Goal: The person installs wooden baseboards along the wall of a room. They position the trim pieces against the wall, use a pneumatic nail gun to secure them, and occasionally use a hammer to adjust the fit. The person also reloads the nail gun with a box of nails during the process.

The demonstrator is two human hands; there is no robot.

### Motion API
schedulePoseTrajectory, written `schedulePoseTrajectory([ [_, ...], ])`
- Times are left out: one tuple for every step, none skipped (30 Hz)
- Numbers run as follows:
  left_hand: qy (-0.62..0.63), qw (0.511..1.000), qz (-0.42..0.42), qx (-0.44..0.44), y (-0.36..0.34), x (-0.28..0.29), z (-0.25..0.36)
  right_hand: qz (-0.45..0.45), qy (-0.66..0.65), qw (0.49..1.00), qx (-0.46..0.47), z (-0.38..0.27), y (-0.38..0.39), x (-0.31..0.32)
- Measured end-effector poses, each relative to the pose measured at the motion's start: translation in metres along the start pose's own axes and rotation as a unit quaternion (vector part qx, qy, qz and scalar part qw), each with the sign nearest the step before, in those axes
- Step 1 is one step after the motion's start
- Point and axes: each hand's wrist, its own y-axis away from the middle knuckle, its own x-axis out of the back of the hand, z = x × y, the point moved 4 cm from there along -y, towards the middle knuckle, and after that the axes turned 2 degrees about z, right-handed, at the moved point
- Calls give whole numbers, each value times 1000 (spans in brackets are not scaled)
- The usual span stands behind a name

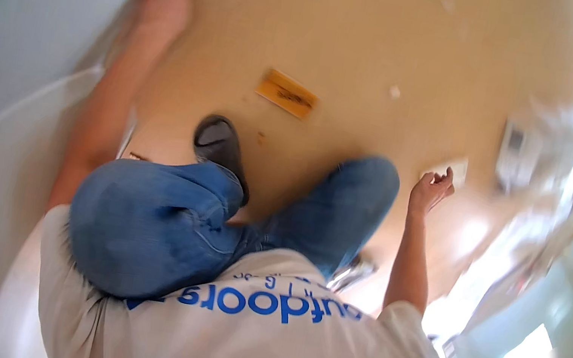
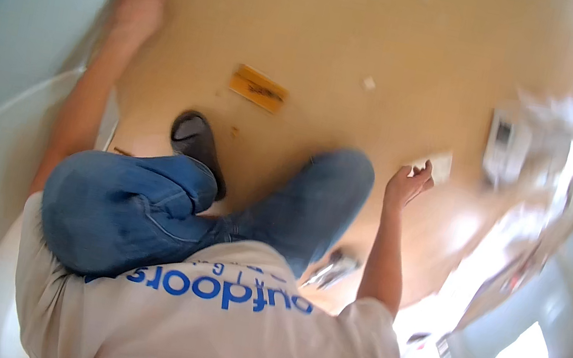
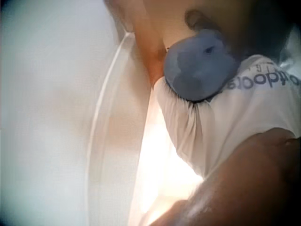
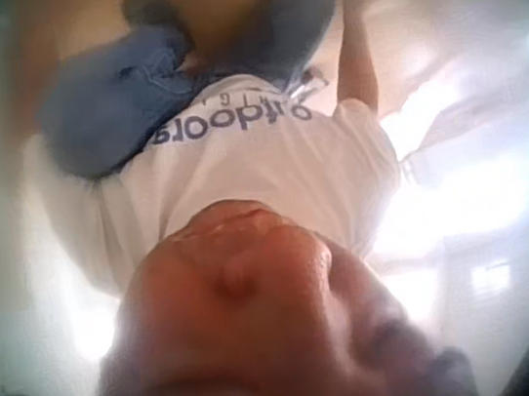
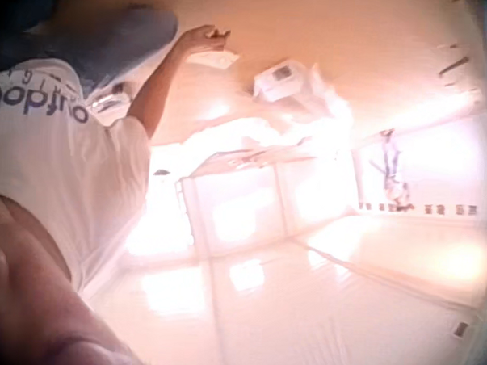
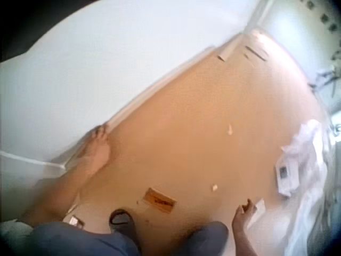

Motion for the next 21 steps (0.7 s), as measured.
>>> schedulePoseTrajectory([
  [-95,993,0,-63,0,8,12,-2,77,995,-58,81,27,16],
  [-86,994,-7,-62,5,18,23,-12,145,983,-112,139,60,32],
  [-85,995,-11,-53,3,19,18,-86,196,965,-153,166,95,38],
  [-61,997,-4,-48,2,15,15,-160,238,938,-194,188,132,38],
  [-30,999,-1,-41,-1,10,17,-215,245,923,-203,219,169,32],
  [-32,998,-19,-46,-3,17,24,-269,242,906,-220,229,198,23],
  [-43,997,-39,-45,-3,24,26,-274,211,904,-253,230,224,10],
  [-55,995,-51,-59,-5,28,24,-270,182,895,-306,226,243,-4],
  [-66,993,-64,-70,-5,32,24,-281,210,880,-319,234,259,-14],
  [-81,991,-77,-79,-9,36,17,-293,236,866,-330,240,273,-26],
  [-82,987,-44,-130,-12,14,4,-316,334,838,-292,281,294,-33],
  [-93,982,-5,-162,-15,-6,-17,-316,432,811,-235,309,292,-38],
  [-42,987,28,-149,-6,-23,-24,-313,537,762,-183,338,295,-33],
  [7,993,31,-111,-4,-6,-24,-309,621,706,-142,346,305,-34],
  [81,995,23,-60,3,0,-15,-217,483,805,-267,363,316,-8],
  [137,990,19,-38,-8,15,10,-86,324,864,-376,360,348,23],
  [126,992,13,-21,-9,40,11,-66,196,883,-421,345,351,9],
  [22,998,-20,-64,-12,41,6,-33,68,883,-463,331,350,1],
  [-76,990,-47,-111,-16,41,2,6,-47,864,-502,318,348,-4],
  [-61,992,-54,-96,-18,37,5,75,63,827,-553,310,351,3],
  [-46,994,-60,-82,-17,36,-1,76,89,821,-559,303,350,11],
])
